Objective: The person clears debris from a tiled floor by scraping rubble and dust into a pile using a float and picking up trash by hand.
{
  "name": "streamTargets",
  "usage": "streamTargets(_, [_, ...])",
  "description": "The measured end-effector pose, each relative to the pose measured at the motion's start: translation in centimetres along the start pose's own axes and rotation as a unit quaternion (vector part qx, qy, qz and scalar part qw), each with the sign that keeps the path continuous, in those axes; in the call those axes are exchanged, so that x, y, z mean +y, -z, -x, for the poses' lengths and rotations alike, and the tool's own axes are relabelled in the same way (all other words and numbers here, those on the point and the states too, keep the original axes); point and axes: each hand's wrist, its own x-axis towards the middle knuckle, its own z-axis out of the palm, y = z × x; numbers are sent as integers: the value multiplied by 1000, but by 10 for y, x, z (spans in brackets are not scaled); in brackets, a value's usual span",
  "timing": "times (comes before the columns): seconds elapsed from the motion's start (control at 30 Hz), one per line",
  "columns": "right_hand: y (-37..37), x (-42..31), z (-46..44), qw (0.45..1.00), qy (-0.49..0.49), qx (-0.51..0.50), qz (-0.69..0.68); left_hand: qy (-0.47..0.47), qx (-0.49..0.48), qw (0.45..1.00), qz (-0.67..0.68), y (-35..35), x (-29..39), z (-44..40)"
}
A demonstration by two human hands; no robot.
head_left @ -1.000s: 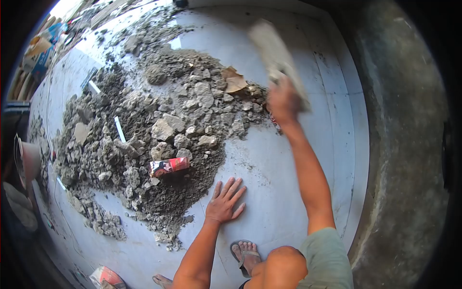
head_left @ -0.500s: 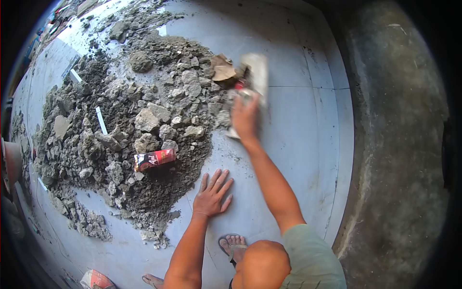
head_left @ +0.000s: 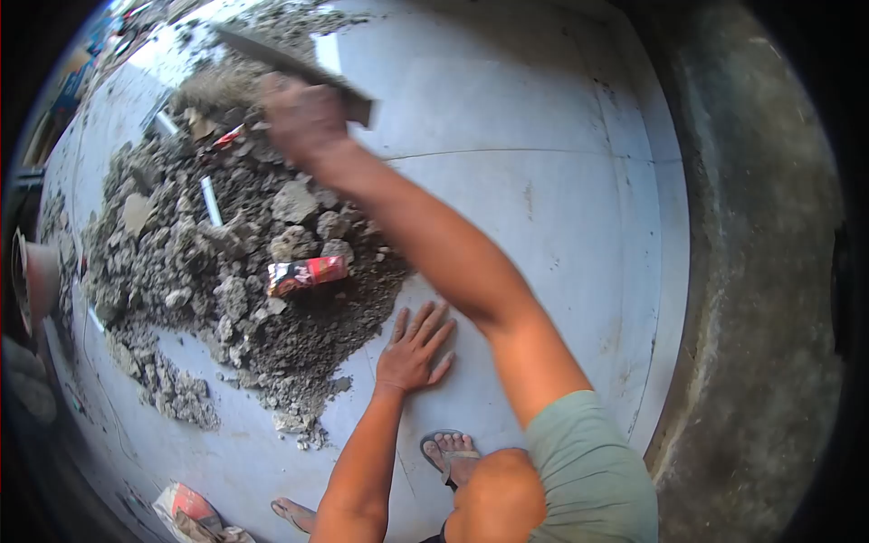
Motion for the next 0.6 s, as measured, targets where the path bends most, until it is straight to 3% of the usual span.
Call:
streamTargets(0.13, [32, 73, 59, 993, -31, 83, -76, -12, 14, 1000, 25, 2, -2, 2])
streamTargets(0.2, [62, 89, 98, 981, -177, 33, -76, -14, 18, 999, 28, 3, -4, 2])
streamTargets(0.3, [90, 106, 163, 960, -249, 54, -118, -20, 26, 998, 45, 5, -4, 3])
streamTargets(0.5, [141, 90, 239, 923, -349, 13, -161, -27, 66, 995, 67, 5, -8, 6])
streamTargets(0.6, [142, 90, 271, 917, -349, 16, -192, -30, 79, 992, 90, 4, -10, 9])
